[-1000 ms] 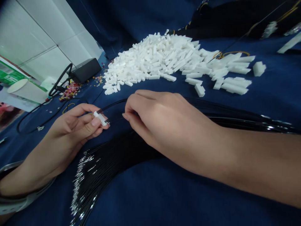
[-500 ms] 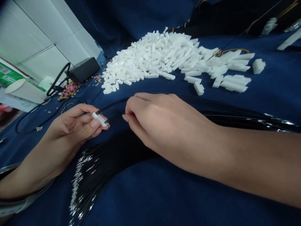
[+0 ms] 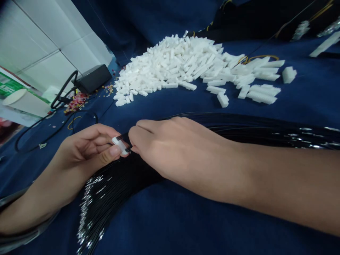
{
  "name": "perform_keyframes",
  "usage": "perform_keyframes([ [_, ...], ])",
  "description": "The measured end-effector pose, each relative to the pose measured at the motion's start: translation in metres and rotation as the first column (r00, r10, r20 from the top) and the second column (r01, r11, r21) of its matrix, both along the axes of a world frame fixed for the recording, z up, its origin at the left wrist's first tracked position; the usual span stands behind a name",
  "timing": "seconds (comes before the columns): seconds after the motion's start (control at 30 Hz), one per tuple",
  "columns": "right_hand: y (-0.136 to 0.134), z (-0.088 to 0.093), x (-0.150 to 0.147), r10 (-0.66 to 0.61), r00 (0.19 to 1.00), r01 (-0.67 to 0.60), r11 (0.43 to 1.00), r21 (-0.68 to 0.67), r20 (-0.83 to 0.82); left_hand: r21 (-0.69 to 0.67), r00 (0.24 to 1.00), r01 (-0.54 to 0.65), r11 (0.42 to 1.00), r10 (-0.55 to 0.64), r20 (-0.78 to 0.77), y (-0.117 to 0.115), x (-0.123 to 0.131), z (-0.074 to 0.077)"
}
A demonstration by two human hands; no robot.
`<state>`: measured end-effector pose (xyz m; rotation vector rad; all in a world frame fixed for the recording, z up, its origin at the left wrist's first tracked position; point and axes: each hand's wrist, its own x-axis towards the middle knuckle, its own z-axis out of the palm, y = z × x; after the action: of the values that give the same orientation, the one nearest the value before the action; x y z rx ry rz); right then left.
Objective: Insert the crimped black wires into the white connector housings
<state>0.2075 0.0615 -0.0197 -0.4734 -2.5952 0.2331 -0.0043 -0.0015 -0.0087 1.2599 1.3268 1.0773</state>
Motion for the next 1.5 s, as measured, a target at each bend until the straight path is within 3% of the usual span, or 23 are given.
perform_keyframes([
  [0.13, 0.0, -0.002, 0.0, 0.009, 1.0, -0.01, 0.998, 0.063, 0.009, -0.02, 0.999, 0.001, 1.0, 0.0, 0.049, 0.001, 0.003, 0.002],
  [0.33, 0.003, -0.01, -0.005, 0.016, 0.996, -0.011, 0.998, 0.055, -0.089, -0.032, 0.996, 0.025, 0.999, -0.022, 0.091, 0.002, 0.003, 0.003],
  [0.43, 0.0, -0.003, -0.007, -0.02, 0.996, 0.028, 0.995, 0.096, -0.085, -0.012, 0.992, 0.016, 1.0, -0.015, 0.127, 0.004, 0.002, 0.002],
  [0.53, -0.006, 0.009, -0.008, -0.071, 0.976, 0.121, 0.963, 0.241, -0.205, 0.059, 0.988, -0.018, 0.998, 0.009, 0.152, 0.006, 0.002, 0.003],
  [0.6, -0.008, 0.016, -0.006, -0.003, 0.977, 0.059, 0.964, 0.26, -0.212, 0.089, 0.99, -0.054, 0.995, 0.042, 0.134, 0.008, 0.001, 0.004],
  [0.7, -0.009, 0.019, -0.002, 0.182, 0.983, -0.181, 0.973, 0.142, 0.01, 0.105, 0.993, -0.093, 0.99, 0.085, 0.079, 0.011, -0.002, 0.004],
  [0.8, -0.01, 0.017, 0.0, 0.246, 0.967, -0.248, 0.968, 0.027, 0.059, 0.117, 0.995, -0.09, 0.989, 0.084, 0.056, 0.013, -0.004, 0.003],
  [0.93, -0.01, 0.017, -0.002, 0.199, 0.98, -0.198, 0.979, -0.049, 0.012, 0.106, 0.995, -0.08, 0.991, 0.074, 0.063, 0.014, -0.003, 0.003],
  [1.07, -0.004, 0.02, -0.002, 0.055, 0.998, -0.06, 0.987, -0.15, -0.041, 0.066, 0.992, -0.093, 0.994, 0.086, 0.091, 0.014, -0.004, 0.005],
  [1.23, -0.002, 0.026, 0.001, 0.019, 1.0, -0.017, 0.994, -0.109, 0.019, 0.012, 0.988, -0.089, 0.996, 0.087, 0.125, 0.013, -0.008, 0.007],
  [1.5, -0.014, 0.03, -0.001, -0.013, 0.998, 0.005, 0.99, -0.138, -0.055, 0.146, 0.994, -0.11, 0.983, 0.112, -0.008, 0.013, -0.006, 0.005],
])
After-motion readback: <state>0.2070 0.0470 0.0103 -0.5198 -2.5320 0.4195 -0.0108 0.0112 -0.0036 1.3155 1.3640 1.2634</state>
